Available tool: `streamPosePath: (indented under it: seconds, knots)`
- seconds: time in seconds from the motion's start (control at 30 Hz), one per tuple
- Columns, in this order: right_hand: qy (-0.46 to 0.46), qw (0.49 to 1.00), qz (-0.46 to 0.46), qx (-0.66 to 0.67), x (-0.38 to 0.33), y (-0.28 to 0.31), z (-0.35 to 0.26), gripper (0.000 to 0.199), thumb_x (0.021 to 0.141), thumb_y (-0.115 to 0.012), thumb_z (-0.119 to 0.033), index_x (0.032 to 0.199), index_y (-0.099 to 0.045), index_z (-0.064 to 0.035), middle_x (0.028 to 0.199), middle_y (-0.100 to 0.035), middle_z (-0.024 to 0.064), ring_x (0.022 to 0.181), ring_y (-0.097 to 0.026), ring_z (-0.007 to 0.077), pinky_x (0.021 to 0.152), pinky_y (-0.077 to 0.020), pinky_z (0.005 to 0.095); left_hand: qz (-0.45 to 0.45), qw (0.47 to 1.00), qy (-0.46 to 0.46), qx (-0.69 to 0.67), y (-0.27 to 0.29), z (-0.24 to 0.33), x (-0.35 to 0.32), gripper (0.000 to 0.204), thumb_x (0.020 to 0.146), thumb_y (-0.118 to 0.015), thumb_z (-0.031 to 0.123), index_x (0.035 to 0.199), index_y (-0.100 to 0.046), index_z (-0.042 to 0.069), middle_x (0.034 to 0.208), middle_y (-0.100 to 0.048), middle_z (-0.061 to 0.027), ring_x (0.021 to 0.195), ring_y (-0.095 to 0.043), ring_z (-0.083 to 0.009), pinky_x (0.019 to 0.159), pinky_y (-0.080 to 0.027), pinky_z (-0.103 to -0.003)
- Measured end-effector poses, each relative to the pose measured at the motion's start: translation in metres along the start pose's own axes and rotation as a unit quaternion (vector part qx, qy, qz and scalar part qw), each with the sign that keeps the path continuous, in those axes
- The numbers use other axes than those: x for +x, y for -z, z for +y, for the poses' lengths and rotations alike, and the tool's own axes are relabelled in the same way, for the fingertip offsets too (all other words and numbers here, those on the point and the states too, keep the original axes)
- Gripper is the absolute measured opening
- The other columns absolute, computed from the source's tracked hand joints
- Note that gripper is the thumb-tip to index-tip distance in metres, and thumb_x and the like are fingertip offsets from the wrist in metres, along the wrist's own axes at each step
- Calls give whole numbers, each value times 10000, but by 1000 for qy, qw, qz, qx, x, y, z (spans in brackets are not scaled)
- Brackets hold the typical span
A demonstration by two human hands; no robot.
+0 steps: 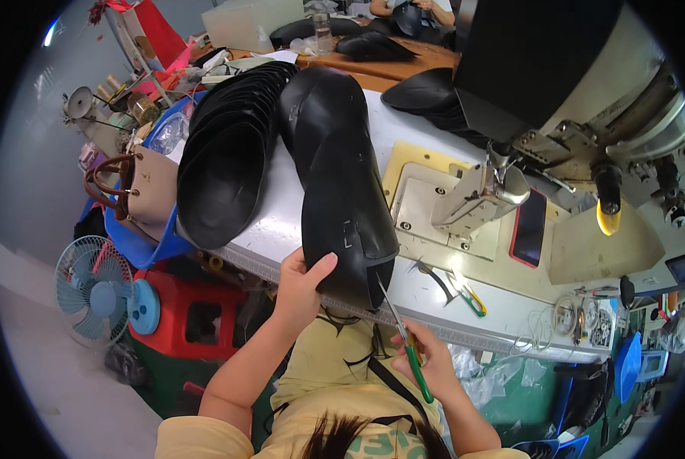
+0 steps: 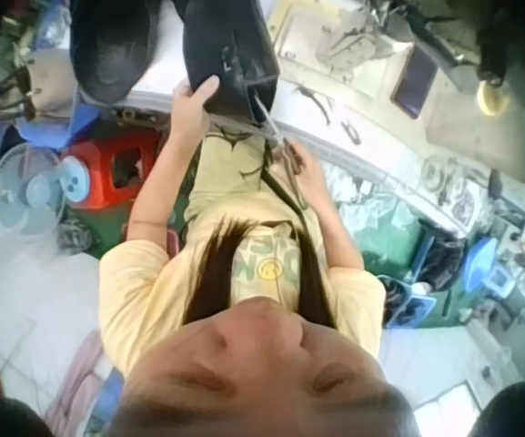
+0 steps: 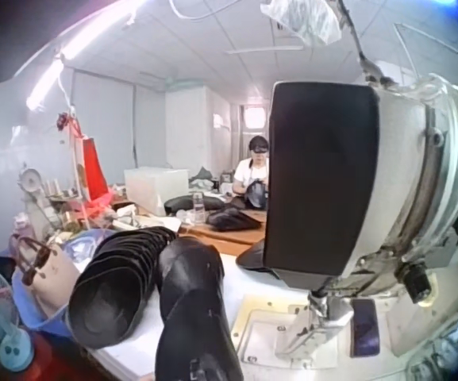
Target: The person uses green-handled scissors to trim excess material from the edges of black shoe parts. They handle the parts one at a time, picking them from a stack, cutting along the seams, and placing them back down. The task is performed at a workbench with a sewing machine visible in the background.
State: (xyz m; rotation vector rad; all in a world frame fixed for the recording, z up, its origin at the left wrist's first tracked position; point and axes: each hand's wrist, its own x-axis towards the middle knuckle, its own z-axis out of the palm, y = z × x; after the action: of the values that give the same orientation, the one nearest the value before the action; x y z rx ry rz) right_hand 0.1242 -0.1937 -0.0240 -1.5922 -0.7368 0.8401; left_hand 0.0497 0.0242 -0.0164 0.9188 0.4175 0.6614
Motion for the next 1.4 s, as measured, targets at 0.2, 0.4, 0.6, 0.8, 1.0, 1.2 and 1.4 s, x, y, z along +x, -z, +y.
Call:
streamPosePath:
  seconds: [0.2, 0.4, 0.6, 0.8, 1.0, 1.2, 1.4]
  knots:
    - [25, 999, 42, -21, -4, -4, 15, 562, 647, -781, -183, 1106, -519, 10, 831, -514, 58, 680, -481, 137, 620, -404, 242, -112, 987, 113, -1, -3, 16, -9, 199, 863, -530, 69, 1043, -539, -16, 981, -604, -76, 857, -593, -136, 759, -487, -266]
    - [21, 998, 33, 40, -10, -1, 6, 550, 654, -775, -154, 1116, -523, 6, 825, -514, 46, 693, -490, 114, 645, -412, 231, -142, 988, 57, 29, -7, 1, -15, 196, 881, -524, 86, 1042, -537, -24, 973, -604, -74, 832, -593, -123, 728, -497, -256]
    - [-37, 983, -2, 180, -19, 1, -2, 532, 708, -723, -127, 1173, -503, 8, 866, -529, 29, 778, -504, 101, 704, -421, 217, -98, 994, 46, 11, -25, -1, -23, 170, 870, -533, 58, 1016, -562, -24, 946, -612, -67, 823, -591, -117, 723, -495, -252]
    - [-58, 974, -12, 219, -22, 2, -4, 559, 727, -702, -325, 1140, -524, 7, 844, -545, 36, 738, -493, 94, 665, -409, 211, -63, 998, 1, -12, -34, -6, -30, 175, 864, -538, 40, 1025, -571, -19, 949, -620, -70, 819, -596, -122, 729, -494, -254]
    - [-52, 972, -31, 228, -25, 8, -1, 482, 755, -666, -36, 1201, -486, 3, 858, -529, 27, 788, -504, 83, 720, -439, 213, -57, 998, -13, -1, -38, -10, -32, 164, 863, -537, 33, 1014, -578, -18, 952, -621, -68, 826, -593, -120, 736, -490, -255]
    - [-49, 980, -33, 188, -24, 9, -2, 482, 749, -669, -23, 1197, -493, 5, 857, -535, 30, 778, -512, 76, 708, -449, 208, -50, 999, -22, -2, -36, -12, -33, 153, 862, -541, 34, 1000, -584, -17, 936, -621, -62, 805, -592, -113, 717, -493, -248]
    - [-38, 985, -28, 166, -24, 6, -5, 470, 755, -671, -24, 1193, -502, 10, 857, -521, 21, 760, -486, 68, 693, -431, 193, -42, 999, -21, 9, -36, -13, -33, 142, 861, -544, 37, 984, -590, -18, 919, -625, -61, 794, -593, -111, 712, -494, -245]
